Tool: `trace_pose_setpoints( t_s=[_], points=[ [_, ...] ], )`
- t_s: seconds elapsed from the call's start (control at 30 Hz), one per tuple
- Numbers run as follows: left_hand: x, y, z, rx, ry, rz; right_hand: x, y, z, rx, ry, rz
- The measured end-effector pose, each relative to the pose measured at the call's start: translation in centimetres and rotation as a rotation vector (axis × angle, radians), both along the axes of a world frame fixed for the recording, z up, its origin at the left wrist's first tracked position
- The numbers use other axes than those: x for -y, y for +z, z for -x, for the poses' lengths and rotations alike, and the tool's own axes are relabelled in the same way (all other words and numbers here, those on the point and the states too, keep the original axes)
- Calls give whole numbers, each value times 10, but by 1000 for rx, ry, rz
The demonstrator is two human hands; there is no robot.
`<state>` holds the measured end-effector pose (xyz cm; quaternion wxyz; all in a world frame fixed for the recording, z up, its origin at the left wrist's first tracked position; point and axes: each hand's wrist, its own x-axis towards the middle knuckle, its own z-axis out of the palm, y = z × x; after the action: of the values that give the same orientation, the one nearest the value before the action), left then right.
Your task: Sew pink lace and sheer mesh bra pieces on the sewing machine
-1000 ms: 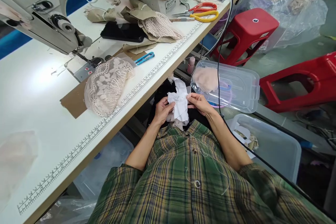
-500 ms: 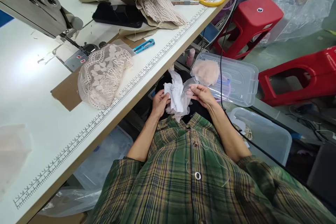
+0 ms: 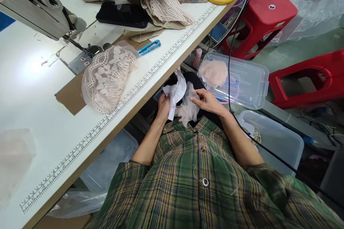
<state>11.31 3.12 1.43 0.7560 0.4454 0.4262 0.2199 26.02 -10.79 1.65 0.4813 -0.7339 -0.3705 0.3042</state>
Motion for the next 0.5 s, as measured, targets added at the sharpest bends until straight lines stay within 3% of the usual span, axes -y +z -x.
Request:
trace_pose_setpoints(
  t_s=[0.07,0.1,0.3,0.5],
  points=[
    [6,7,-4,-7,8,-14,-4,11,4,190,-61,-16],
    [10,10,-6,-5,17,-21,-6,17,7,180,-100,-43],
    [20,22,-22,72,23,-47,-20,43,18,-417,81,-188],
    [8,15,-13,86,123,-50,-15,41,6,-648,-216,-224]
  ],
)
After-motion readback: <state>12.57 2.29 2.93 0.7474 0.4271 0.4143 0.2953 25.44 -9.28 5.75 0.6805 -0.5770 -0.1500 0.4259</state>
